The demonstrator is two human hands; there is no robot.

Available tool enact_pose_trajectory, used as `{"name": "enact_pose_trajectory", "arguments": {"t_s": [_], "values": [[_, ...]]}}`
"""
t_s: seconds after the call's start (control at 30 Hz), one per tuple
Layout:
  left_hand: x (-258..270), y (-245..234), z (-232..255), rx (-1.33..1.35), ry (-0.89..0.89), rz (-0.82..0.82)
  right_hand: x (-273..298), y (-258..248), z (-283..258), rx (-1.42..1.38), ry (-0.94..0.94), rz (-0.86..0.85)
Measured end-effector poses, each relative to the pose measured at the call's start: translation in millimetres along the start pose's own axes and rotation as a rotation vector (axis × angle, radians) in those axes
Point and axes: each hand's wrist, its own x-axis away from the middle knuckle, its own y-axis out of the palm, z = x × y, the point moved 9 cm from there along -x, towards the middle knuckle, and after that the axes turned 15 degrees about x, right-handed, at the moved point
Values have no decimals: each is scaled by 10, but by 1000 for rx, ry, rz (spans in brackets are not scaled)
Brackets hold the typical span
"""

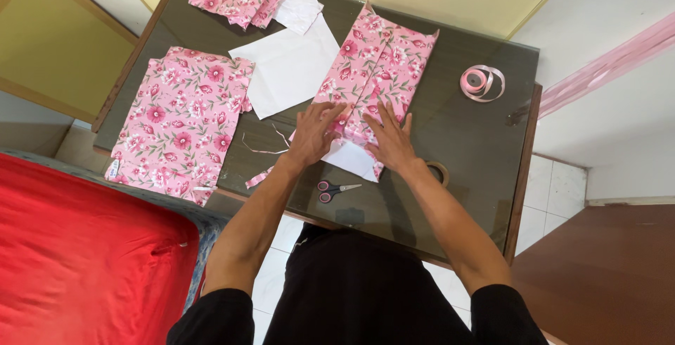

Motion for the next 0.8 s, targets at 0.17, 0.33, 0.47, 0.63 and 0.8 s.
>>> {"name": "enact_pose_trajectory", "arguments": {"t_s": [0.17, 0.33, 0.47, 0.63, 0.8], "values": [[10, 292, -12, -265, 96, -110, 4, 60, 84, 33, 17, 18], [54, 478, -56, -381, 140, -90, 87, 94, -5, 52, -24, 221], [91, 522, -65, -390, 177, -52, 140, 152, -75, 120, -53, 309], [151, 615, -80, -297, 227, -37, 163, 137, -30, 55, -98, 263], [159, 708, -242, -103, 174, -40, 143, 55, -17, -11, -99, 253]]}}
